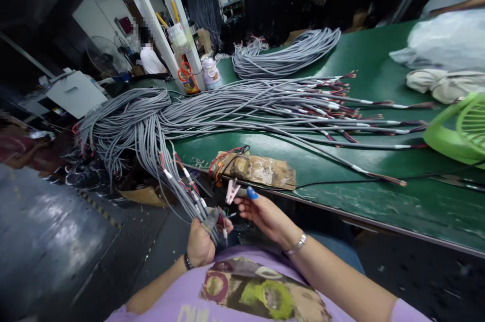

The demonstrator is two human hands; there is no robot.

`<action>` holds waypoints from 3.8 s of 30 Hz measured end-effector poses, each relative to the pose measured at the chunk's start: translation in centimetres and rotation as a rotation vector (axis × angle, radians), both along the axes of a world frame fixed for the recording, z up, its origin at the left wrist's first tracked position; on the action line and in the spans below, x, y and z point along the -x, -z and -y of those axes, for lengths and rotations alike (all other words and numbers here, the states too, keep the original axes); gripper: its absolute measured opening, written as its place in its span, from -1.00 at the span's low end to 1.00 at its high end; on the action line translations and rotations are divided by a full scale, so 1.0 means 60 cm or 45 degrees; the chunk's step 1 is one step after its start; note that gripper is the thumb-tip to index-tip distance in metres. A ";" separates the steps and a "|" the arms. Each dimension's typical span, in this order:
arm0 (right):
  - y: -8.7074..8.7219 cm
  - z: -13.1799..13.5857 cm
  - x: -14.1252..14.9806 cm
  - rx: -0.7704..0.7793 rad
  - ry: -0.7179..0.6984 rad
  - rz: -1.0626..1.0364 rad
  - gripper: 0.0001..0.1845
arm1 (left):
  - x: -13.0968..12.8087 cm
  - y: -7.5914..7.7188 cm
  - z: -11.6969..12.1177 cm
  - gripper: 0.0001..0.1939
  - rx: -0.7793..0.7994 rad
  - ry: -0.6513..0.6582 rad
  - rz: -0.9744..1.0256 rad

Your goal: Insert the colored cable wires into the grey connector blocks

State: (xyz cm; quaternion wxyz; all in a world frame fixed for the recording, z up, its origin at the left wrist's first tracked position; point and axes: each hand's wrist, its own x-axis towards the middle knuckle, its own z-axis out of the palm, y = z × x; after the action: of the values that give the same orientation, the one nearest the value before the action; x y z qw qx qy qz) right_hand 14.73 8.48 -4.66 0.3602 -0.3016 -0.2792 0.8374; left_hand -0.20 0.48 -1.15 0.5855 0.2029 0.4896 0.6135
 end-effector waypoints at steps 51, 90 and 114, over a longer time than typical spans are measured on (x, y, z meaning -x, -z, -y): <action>0.003 0.052 0.024 -0.104 -0.481 0.336 -0.50 | 0.025 0.010 -0.010 -0.53 0.032 0.511 -0.223; -0.053 0.058 0.030 -0.390 -0.139 0.337 -0.64 | 0.017 0.024 0.005 -0.68 0.058 0.244 -0.377; -0.057 0.047 0.044 -0.370 -0.180 0.325 -0.57 | 0.003 0.013 0.001 -0.59 0.011 0.243 -0.531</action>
State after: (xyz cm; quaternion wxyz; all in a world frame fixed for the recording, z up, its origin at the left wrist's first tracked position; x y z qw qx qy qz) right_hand 12.11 5.64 -1.25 0.3019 -0.3299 -0.4610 0.7665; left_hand -0.40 0.44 -1.91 0.5279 0.3681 0.5811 0.4982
